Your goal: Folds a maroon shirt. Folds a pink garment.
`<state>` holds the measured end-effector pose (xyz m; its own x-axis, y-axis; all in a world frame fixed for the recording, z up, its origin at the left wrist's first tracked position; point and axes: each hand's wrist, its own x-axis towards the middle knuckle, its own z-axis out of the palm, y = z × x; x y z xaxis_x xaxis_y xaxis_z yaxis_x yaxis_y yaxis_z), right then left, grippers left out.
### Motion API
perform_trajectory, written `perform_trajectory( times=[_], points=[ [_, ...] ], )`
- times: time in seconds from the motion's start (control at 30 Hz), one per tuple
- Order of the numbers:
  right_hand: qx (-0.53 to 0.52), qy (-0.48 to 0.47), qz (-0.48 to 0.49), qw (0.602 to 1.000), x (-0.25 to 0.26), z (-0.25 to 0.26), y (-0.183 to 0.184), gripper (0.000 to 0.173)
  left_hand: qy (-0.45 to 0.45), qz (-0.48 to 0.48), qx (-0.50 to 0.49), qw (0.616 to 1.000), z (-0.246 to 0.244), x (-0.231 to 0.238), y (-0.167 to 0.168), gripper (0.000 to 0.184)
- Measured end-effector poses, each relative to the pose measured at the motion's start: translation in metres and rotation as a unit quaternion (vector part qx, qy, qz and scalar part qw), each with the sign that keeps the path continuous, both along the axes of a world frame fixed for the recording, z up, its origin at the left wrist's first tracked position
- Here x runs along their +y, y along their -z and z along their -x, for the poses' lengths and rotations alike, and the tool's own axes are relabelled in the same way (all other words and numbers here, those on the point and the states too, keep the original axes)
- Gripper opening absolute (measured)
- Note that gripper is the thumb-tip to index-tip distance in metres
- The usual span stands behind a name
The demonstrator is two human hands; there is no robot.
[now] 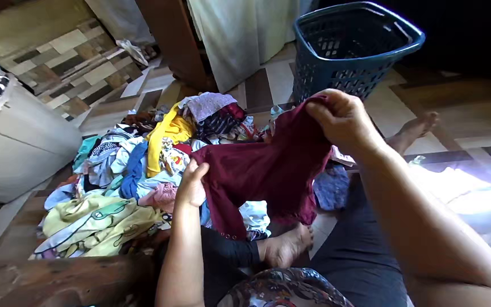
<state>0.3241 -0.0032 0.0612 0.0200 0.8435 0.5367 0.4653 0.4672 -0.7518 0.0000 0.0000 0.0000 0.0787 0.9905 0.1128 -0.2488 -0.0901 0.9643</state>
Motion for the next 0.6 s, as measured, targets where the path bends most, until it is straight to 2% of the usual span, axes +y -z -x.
perform_trajectory(
  times=[0.07,0.1,0.23,0.33,0.37,0.4,0.47,0.53,0.6],
  points=[
    [-0.102,0.060,-0.013,0.993,0.006,-0.006,0.004,0.024,0.007,0.048,0.107,0.993,-0.004,0.020,-0.006,0.034],
    [-0.138,0.082,-0.040,0.986,0.009,-0.008,0.006,0.025,0.004,0.042,0.132,0.990,-0.006,0.030,-0.007,0.034],
    [-0.214,0.144,-0.212,0.943,-0.003,-0.015,-0.002,0.024,-0.002,-0.060,0.136,0.989,-0.012,0.050,-0.025,0.047],
    [-0.243,0.132,-0.284,0.918,-0.035,-0.016,0.001,0.024,0.022,-0.140,0.149,0.979,-0.009,0.043,-0.030,0.073],
    [-0.250,0.112,-0.280,0.920,-0.049,-0.014,0.009,0.024,0.033,-0.154,0.181,0.971,-0.005,0.038,-0.023,0.076],
    [-0.256,0.086,-0.261,0.927,-0.064,-0.010,0.025,0.023,0.043,-0.155,0.225,0.961,0.001,0.031,-0.011,0.071],
    [-0.268,0.029,-0.191,0.944,-0.087,-0.001,0.076,0.021,0.065,-0.134,0.316,0.937,0.011,0.019,0.029,0.047],
    [-0.279,-0.043,-0.081,0.956,-0.106,0.007,0.139,0.018,0.114,-0.066,0.395,0.909,0.016,0.006,0.079,0.031],
    [-0.282,-0.096,0.028,0.954,-0.125,0.015,0.194,0.013,0.165,0.017,0.466,0.869,0.019,-0.009,0.121,0.031]
  ],
)
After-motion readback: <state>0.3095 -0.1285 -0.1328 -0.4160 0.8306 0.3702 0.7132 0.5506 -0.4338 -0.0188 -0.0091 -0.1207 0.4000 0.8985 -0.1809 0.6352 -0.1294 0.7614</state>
